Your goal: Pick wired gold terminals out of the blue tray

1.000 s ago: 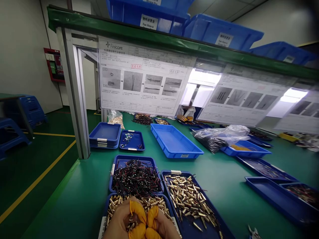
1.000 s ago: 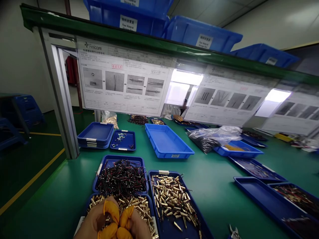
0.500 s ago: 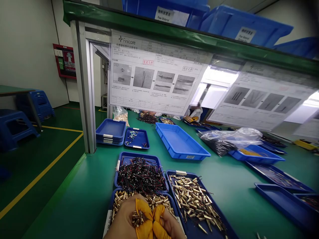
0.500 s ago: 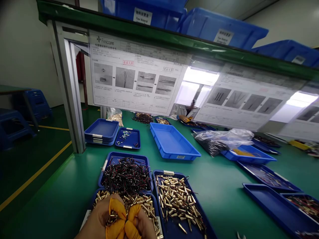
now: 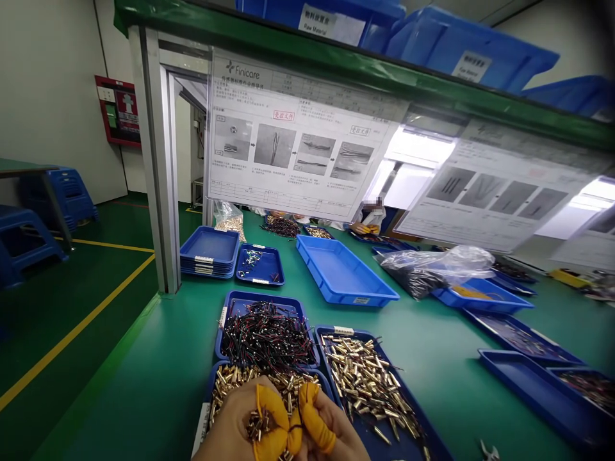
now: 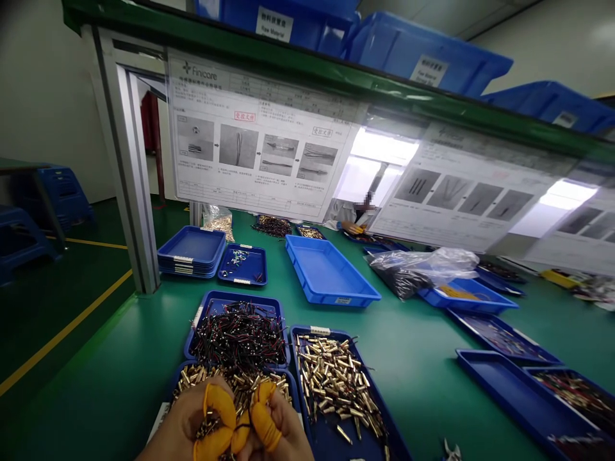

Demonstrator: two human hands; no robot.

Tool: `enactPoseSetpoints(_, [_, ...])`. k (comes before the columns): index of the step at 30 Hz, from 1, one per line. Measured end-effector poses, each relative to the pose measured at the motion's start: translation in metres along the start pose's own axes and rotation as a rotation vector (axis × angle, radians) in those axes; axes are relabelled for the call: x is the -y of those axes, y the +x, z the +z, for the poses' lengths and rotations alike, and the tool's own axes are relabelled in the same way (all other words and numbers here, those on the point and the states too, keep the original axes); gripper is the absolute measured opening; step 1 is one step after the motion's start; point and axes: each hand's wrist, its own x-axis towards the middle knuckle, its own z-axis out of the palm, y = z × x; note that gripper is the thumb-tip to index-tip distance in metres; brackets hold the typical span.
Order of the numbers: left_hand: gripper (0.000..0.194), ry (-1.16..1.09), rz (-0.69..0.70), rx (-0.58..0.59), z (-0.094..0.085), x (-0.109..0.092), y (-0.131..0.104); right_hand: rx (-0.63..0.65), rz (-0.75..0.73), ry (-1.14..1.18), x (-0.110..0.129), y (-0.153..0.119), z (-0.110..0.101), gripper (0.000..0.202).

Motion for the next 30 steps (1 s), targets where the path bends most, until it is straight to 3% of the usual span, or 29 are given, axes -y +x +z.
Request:
enactPoseSetpoints(6, [0.016,0.114,-0.035,-0.065,0.0,0.004,0.0,0.117,0.043,-0.371,0.008,0.002,0.002,0.027])
enactPoseSetpoints(10, [0.012,0.292,-0.079,-0.15,-0.001,0.005,0.0,-0.023,0.047,-0.701,0.007,-0.001,0.001,0.029])
enactPoseSetpoints(14, [0.012,0.506,-0.191,-0.28,-0.003,0.006,-0.001,-0.193,-0.14,-0.764,0.019,-0.005,0.004,0.03])
enactPoseSetpoints(15, [0.015,0.557,-0.222,-0.246,-0.004,0.006,-0.001,-0.216,-0.181,-0.754,0.022,-0.006,0.005,0.029])
enactPoseSetpoints(20, [0.036,0.715,-0.28,0.146,-0.006,0.003,-0.003,-0.288,-0.255,-0.751,0.029,-0.009,0.003,0.022])
enactPoseSetpoints(24, [0.048,0.722,-0.266,0.192,-0.008,0.003,-0.004,-0.333,-0.294,-0.876,0.029,-0.01,-0.002,0.014])
enactPoseSetpoints(30, [0.055,0.706,-0.426,0.346,-0.006,-0.012,0.005,-0.406,-0.354,-1.137,0.02,-0.005,-0.013,0.023])
